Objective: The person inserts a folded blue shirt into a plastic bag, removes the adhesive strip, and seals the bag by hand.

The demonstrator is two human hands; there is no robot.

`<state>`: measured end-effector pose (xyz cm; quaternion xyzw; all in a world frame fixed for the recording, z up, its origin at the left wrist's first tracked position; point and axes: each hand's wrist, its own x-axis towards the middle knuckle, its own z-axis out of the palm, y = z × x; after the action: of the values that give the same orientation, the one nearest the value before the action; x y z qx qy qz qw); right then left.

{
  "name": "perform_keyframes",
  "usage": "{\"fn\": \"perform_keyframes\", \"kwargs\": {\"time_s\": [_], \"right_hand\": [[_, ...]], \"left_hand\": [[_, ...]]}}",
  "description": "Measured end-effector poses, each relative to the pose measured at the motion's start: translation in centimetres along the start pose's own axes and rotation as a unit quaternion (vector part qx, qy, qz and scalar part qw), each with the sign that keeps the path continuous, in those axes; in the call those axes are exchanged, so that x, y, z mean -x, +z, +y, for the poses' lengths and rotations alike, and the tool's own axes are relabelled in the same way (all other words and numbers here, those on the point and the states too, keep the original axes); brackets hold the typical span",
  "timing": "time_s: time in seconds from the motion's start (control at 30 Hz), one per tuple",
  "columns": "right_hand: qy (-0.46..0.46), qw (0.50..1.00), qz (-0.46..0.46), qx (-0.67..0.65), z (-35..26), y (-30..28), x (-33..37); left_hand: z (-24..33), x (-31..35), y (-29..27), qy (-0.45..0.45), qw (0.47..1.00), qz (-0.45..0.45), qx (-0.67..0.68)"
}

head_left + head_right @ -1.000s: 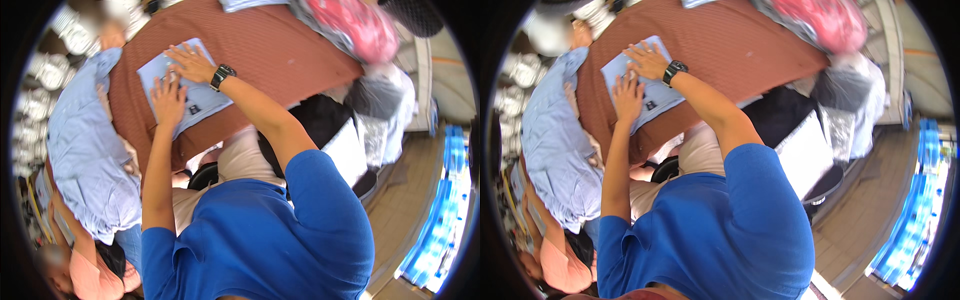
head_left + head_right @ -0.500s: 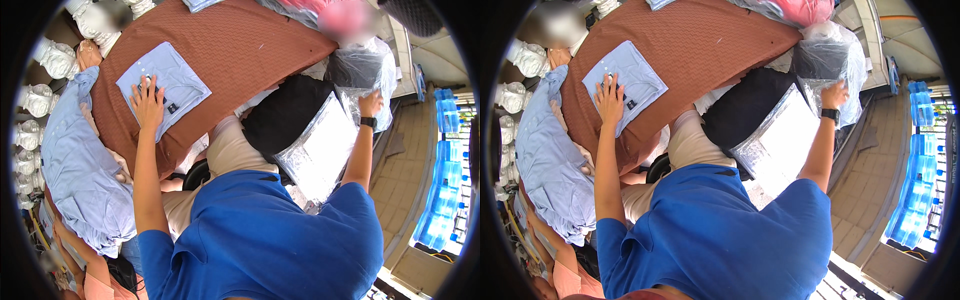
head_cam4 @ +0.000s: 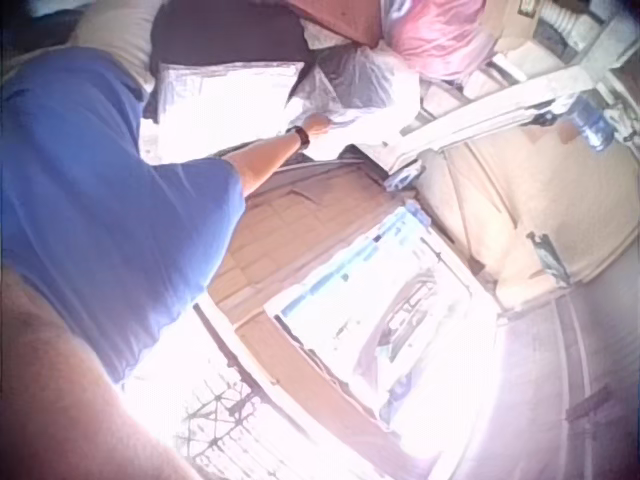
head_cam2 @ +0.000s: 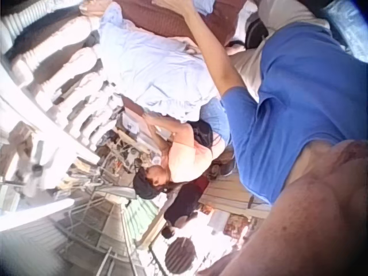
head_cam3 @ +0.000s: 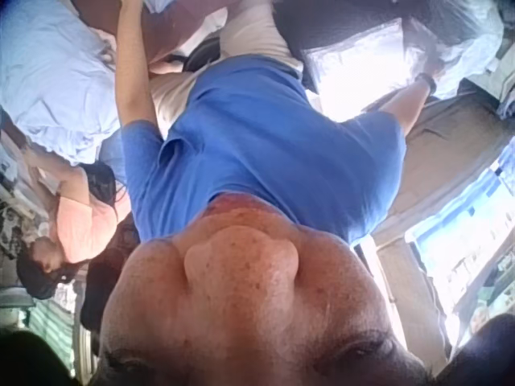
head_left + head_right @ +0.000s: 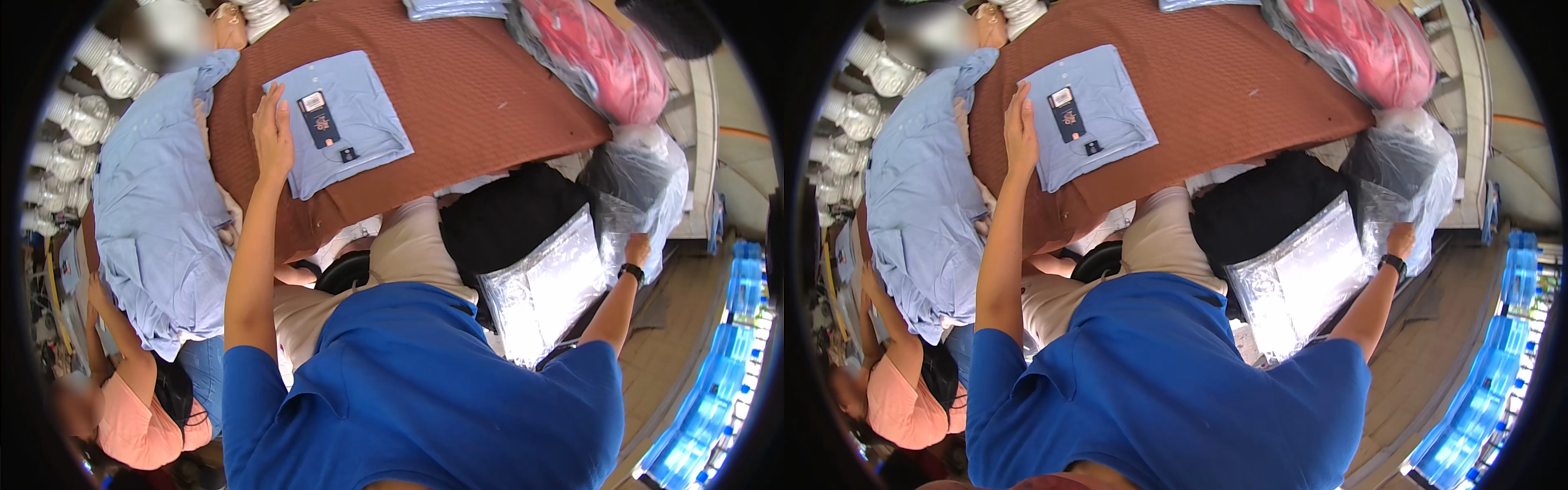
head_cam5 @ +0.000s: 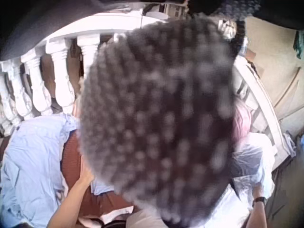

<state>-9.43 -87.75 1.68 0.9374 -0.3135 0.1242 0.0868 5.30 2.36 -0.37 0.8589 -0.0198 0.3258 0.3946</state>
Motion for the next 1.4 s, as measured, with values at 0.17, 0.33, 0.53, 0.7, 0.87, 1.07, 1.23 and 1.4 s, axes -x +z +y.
{"fn": "perform_keyframes", "kwargs": {"time_s": [0.17, 0.33, 0.53, 0.7, 0.87, 1.07, 1.23, 1.4], "right_hand": [[-0.173, 0.927, 0.311, -0.116, -21.5, -16.3, 3.2], [-0.472, 0.77, 0.225, -0.365, -43.5, -23.7, 16.6], [-0.671, 0.623, 0.07, -0.396, -56.6, -18.9, 26.9], [-0.708, 0.509, -0.095, -0.48, -59.3, -17.8, 28.2], [-0.627, 0.599, -0.118, -0.484, -63.7, -14.3, 24.1], [-0.614, 0.575, -0.245, -0.481, -65.1, -13.8, 22.5], [-0.509, 0.569, -0.379, -0.523, -64.5, -18.2, 22.1], [-0.586, 0.499, -0.277, -0.576, -66.7, -20.2, 21.1]], "left_hand": [[3.6, -0.8, -3.9, -0.185, 0.953, -0.065, 0.231], [11.0, 0.0, -3.3, -0.255, 0.708, -0.301, 0.586], [10.6, 2.6, -3.9, -0.304, 0.739, -0.207, 0.564], [4.2, 4.6, -5.8, -0.383, 0.76, -0.109, 0.513], [4.0, 4.7, -7.4, -0.395, 0.766, -0.128, 0.491], [2.6, 4.6, -7.0, -0.369, 0.752, -0.105, 0.536], [3.8, 3.3, -8.4, -0.302, 0.778, -0.173, 0.523], [5.2, 1.3, -9.0, -0.248, 0.792, -0.255, 0.495]]}}
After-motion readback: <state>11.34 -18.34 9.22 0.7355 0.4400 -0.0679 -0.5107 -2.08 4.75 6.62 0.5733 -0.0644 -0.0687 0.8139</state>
